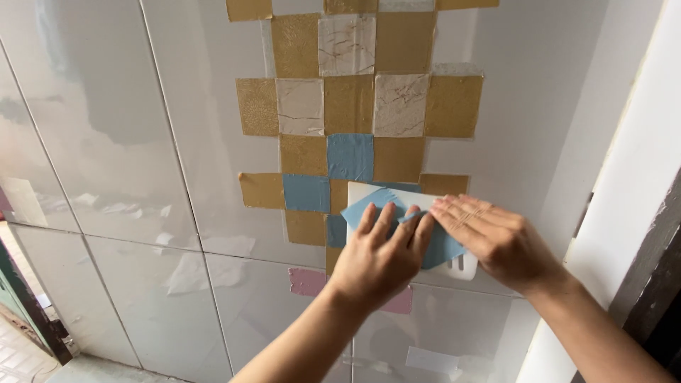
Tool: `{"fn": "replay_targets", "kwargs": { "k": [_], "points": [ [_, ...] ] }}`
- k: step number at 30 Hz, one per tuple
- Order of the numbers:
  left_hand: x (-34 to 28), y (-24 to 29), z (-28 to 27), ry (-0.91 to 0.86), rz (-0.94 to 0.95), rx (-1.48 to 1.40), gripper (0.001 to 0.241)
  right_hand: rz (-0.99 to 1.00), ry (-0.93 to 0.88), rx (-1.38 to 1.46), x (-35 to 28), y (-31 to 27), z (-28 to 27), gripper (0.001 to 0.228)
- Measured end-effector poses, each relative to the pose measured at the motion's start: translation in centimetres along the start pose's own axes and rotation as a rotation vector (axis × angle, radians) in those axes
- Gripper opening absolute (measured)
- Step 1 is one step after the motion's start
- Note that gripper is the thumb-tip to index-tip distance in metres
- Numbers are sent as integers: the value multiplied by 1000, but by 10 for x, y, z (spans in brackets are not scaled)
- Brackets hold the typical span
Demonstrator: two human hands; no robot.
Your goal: Applying decorative vinyl decals to a tiled wall using a squeegee and scissors.
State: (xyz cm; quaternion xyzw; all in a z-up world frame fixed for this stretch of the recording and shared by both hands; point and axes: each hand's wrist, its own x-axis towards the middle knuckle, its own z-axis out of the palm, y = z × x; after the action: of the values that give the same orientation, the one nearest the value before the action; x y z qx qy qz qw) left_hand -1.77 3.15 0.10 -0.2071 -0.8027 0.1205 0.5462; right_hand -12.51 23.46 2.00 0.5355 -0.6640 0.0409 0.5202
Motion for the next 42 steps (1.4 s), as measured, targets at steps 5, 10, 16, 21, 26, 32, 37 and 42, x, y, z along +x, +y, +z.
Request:
{"fn": "replay_targets", "kwargs": {
  "k": [5, 10, 16, 21, 26, 32, 37, 42],
  "points": [
    [-6, 9, -1, -46, 1, 54, 46, 50, -74, 97, -18, -8, 2, 36],
    [3, 4, -11, -73, -14, 36, 44, 47, 61, 69, 0, -2, 0, 35],
    [-16, 11, 2, -120, -37, 9, 47, 114, -41, 143, -19, -21, 11, 35],
    [1, -13, -18, -176, -54, -78, 44, 124, 4, 56, -16, -4, 13, 35],
    [-19, -37, 10, -1, -62, -66, 46, 54, 77, 7, 8, -3, -7, 38],
    [-13, -49, -16, -185, -14, -144, 39, 119, -20, 78, -6, -21, 0, 38],
    [-3, -72, -27, -19, 225, -50, 41, 51, 86, -11, 15, -14, -9, 30],
    [-18, -68, -21, -151, 197, -75, 46, -11, 43, -26, 12, -15, 5, 30]
  ]
}}
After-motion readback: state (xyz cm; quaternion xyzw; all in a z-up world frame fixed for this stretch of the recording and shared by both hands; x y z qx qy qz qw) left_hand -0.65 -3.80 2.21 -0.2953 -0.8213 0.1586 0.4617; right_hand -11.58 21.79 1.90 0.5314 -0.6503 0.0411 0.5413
